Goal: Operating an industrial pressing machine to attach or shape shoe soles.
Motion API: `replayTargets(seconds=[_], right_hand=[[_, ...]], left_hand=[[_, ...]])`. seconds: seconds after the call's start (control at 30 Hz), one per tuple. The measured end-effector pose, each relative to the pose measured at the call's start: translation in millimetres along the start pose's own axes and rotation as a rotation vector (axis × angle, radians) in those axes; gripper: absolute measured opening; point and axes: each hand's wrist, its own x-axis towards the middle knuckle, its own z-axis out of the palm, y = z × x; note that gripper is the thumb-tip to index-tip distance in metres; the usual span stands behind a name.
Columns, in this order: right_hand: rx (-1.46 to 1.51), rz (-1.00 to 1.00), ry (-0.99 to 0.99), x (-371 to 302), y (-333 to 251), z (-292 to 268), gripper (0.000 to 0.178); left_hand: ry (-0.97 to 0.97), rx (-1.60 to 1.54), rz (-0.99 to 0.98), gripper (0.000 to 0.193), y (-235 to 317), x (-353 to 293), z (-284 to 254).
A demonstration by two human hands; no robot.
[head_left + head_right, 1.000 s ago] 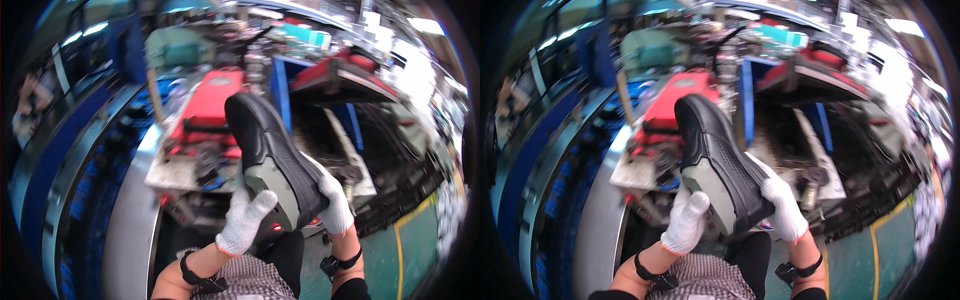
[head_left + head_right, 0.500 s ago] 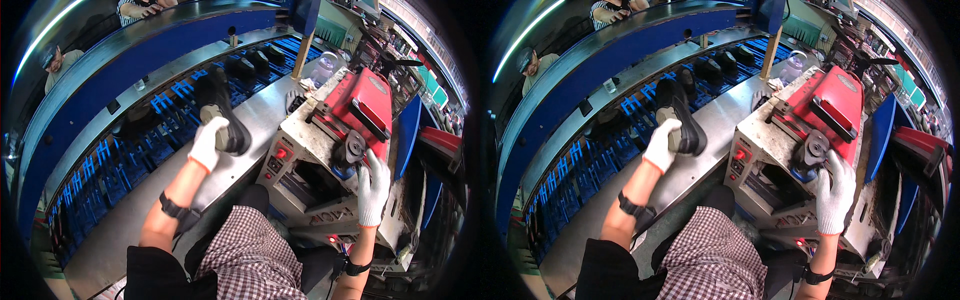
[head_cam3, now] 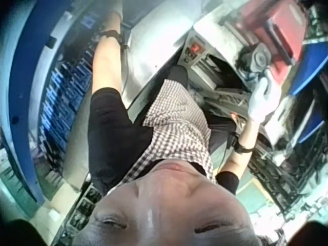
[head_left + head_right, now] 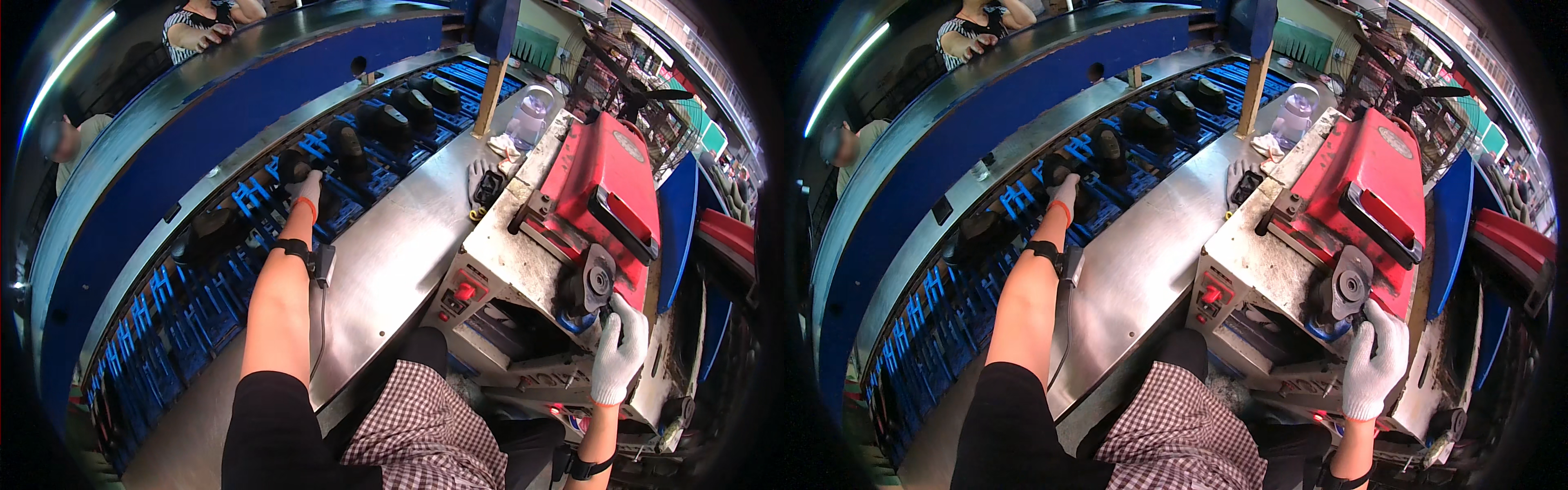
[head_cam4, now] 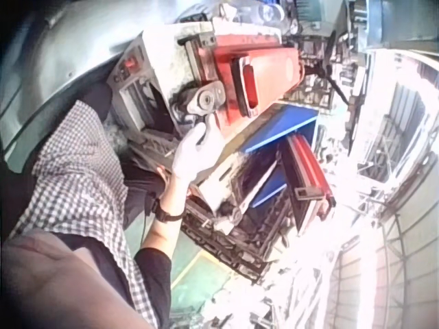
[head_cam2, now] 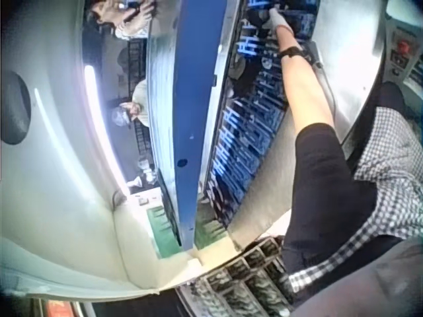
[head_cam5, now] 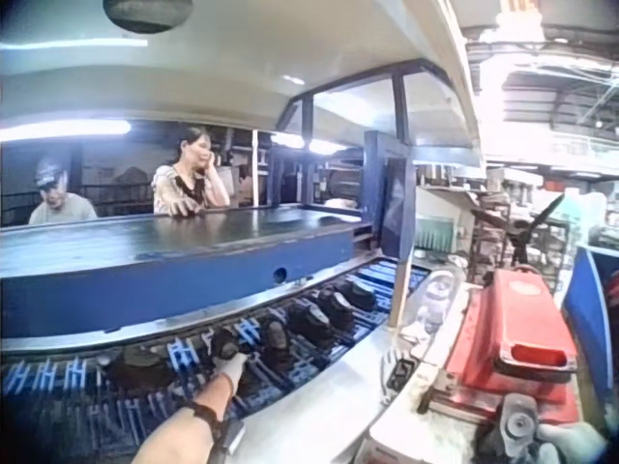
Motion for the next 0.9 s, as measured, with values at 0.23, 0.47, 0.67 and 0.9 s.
replayTargets(seconds=[0.23, 0.47, 0.67, 0.9], right_hand=[[0.057, 0.111, -0.021, 1, 2, 8, 0.029], [0.071, 0.175, -0.017, -7, 15, 10, 0.029], [0.062, 0.182, -0.041, -6, 12, 9, 0.030], [0.001, 0.208, -0.044, -7, 13, 5, 0.030]], left_hand=[[-0.111, -0.276, 0.136, 0.080, -33, 3, -53], [0.578, -0.734, -0.062, 0.101, -23, -28, -185], [0.585, -0.570, -0.349, 0.121, -35, 42, -238], [0.722, -0.403, -0.519, 0.161, -6, 65, -196]])
